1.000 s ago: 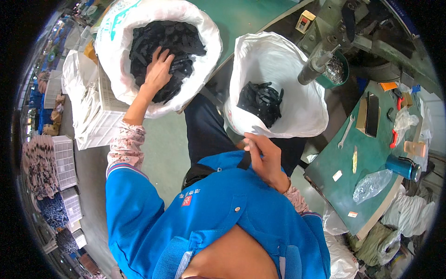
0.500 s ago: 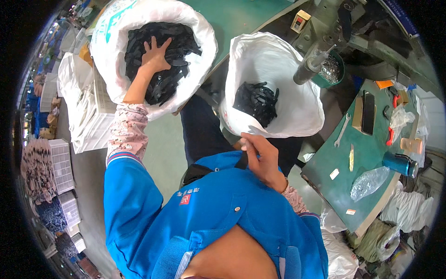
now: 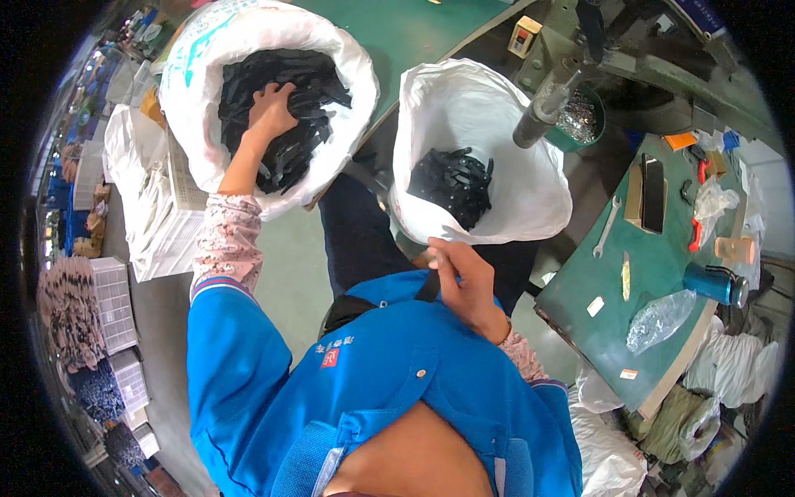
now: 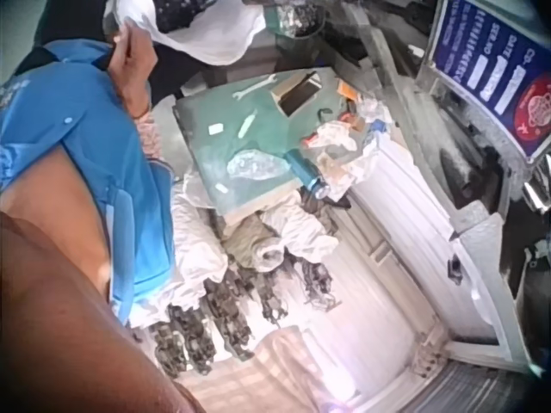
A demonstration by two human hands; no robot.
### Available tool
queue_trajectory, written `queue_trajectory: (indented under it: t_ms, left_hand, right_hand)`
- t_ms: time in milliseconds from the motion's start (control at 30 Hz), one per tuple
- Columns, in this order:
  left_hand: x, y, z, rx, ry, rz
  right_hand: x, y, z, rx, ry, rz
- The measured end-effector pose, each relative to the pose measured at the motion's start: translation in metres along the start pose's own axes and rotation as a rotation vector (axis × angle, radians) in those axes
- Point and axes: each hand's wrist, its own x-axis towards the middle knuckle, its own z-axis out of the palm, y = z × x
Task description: The person repeatedly picks up black plastic components from a white sack, attaches small metal pieces to them by hand, and places the assembled units into a second white sack. The process is continuous and repetitive.
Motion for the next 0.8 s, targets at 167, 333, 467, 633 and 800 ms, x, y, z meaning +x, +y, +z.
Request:
queue_trajectory:
  t_ms: [167, 333, 467, 633, 800]
  left_hand:
    - [0.006, 0.000, 0.009, 0.020, 0.044, -0.004]
    - [-0.014, 0.000, 0.016, -0.004, 0.088, 0.101]
    - [-0.012, -0.019, 0.002, -0.233, 0.155, 0.092]
    - [0.002, -0.013, -0.051, -1.144, 0.151, -0.243]
    - [-0.001, -0.022, -0.032, -1.973, 0.020, -0.319]
  right_hand:
    - [-0.008, 0.004, 0.000, 0.012, 0.045, -0.010]
    - [-0.015, 0.005, -0.001, 0.031, 0.082, 0.020]
    - [-0.015, 0.008, -0.004, 0.009, 0.056, 0.002]
    - [-0.008, 0.005, -0.002, 0.003, 0.030, -0.019]
    - [-0.008, 0.006, 0.005, 0.024, 0.030, -0.014]
